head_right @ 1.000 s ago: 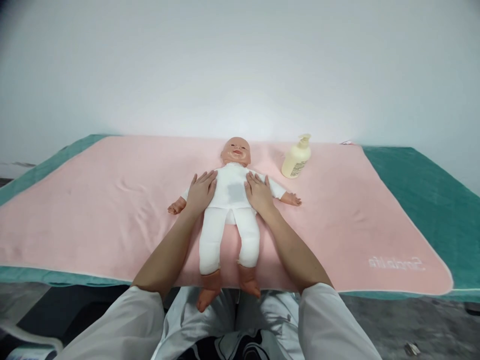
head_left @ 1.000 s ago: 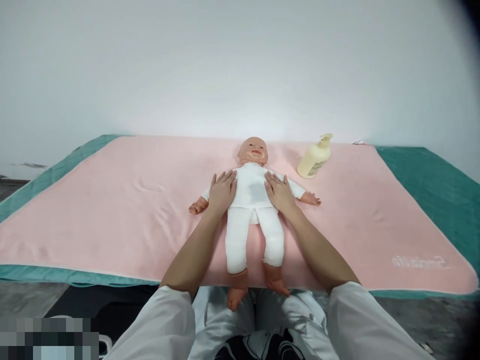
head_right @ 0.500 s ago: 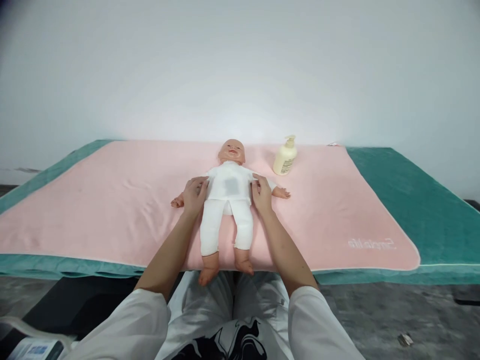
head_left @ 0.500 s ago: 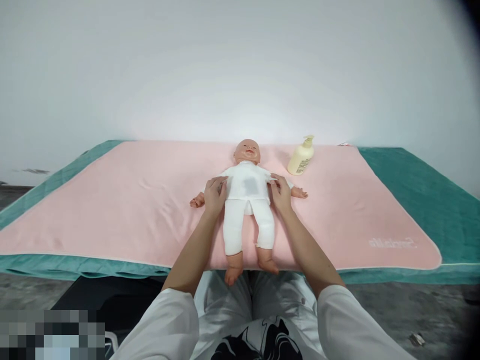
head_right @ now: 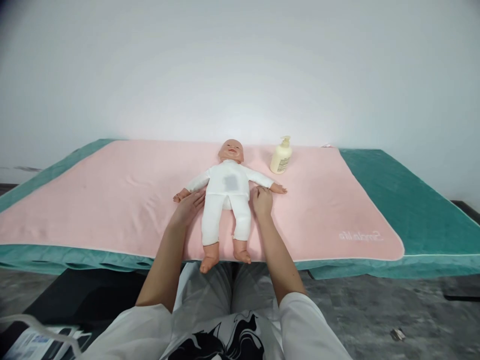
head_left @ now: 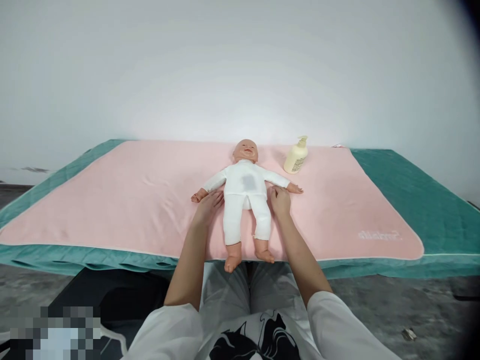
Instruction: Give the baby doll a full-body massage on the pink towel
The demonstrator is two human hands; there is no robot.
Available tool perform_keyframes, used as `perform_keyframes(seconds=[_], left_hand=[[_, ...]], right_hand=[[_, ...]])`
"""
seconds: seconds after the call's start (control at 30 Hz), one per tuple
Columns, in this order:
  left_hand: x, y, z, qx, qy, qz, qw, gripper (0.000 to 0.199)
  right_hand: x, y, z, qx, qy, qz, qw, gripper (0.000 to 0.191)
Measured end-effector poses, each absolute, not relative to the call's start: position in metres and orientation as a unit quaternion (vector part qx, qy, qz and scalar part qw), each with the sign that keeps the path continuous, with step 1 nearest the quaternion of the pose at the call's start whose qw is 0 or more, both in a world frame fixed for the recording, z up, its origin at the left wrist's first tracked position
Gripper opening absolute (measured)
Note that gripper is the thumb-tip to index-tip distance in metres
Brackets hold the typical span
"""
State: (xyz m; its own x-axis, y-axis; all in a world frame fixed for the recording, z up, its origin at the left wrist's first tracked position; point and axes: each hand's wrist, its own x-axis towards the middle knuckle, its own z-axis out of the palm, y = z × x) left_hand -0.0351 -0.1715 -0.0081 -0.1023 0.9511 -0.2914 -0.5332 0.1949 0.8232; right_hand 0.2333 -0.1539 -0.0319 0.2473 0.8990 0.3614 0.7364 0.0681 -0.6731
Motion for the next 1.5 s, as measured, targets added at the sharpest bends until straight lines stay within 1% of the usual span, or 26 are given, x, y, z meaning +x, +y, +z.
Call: perform_keyframes(seconds=[0.07,0.13,0.2,0.27,0.33,0.47,0.53,0.6,0.67,0.8,0.93,1.23,1.5], left_hand=[[-0.040,-0.174,-0.006,0.178,0.432,0.591,0.658,0.018],[-0.043,-0.175,-0.003,0.122,0.401,0.603,0.679,0.025],[-0.045,-0.174,-0.001,0.100,0.383,0.614,0.683,0.030],[-0.047,-0.173,0.000,0.103,0.378,0.613,0.686,0.032],[-0.048,-0.172,0.000,0.108,0.375,0.605,0.694,0.034],[-0.051,-0.169,-0.001,0.116,0.369,0.603,0.697,0.040],[-0.052,-0.167,-0.002,0.112,0.369,0.611,0.692,0.040],[-0.051,-0.163,-0.002,0.102,0.374,0.624,0.678,0.037],[-0.050,-0.157,0.000,0.095,0.386,0.645,0.653,0.030],[-0.046,-0.142,0.004,0.078,0.427,0.675,0.597,0.017],[-0.045,-0.128,0.004,0.070,0.445,0.693,0.564,0.009],[-0.046,-0.121,-0.001,0.087,0.427,0.711,0.553,0.010],[-0.047,-0.117,-0.003,0.085,0.413,0.730,0.538,0.010]], right_hand=[[0.232,-0.153,-0.033,-0.690,-0.609,0.063,0.385,0.045],[0.231,-0.151,-0.034,-0.707,-0.605,0.046,0.364,0.045],[0.230,-0.150,-0.034,-0.728,-0.589,0.048,0.346,0.047],[0.229,-0.150,-0.032,-0.748,-0.564,0.063,0.344,0.053],[0.228,-0.151,-0.028,-0.754,-0.535,0.085,0.371,0.057],[0.230,-0.156,-0.019,-0.756,-0.456,0.152,0.444,0.053],[0.235,-0.158,-0.016,-0.753,-0.423,0.165,0.477,0.056],[0.242,-0.156,-0.015,-0.751,-0.396,0.164,0.503,0.059],[0.252,-0.152,-0.016,-0.756,-0.380,0.163,0.507,0.061],[0.270,-0.137,-0.018,-0.763,-0.414,0.146,0.474,0.060],[0.276,-0.127,-0.015,-0.783,-0.419,0.135,0.440,0.058],[0.271,-0.128,-0.013,-0.801,-0.402,0.128,0.424,0.052],[0.272,-0.127,-0.015,-0.794,-0.391,0.123,0.448,0.046]])
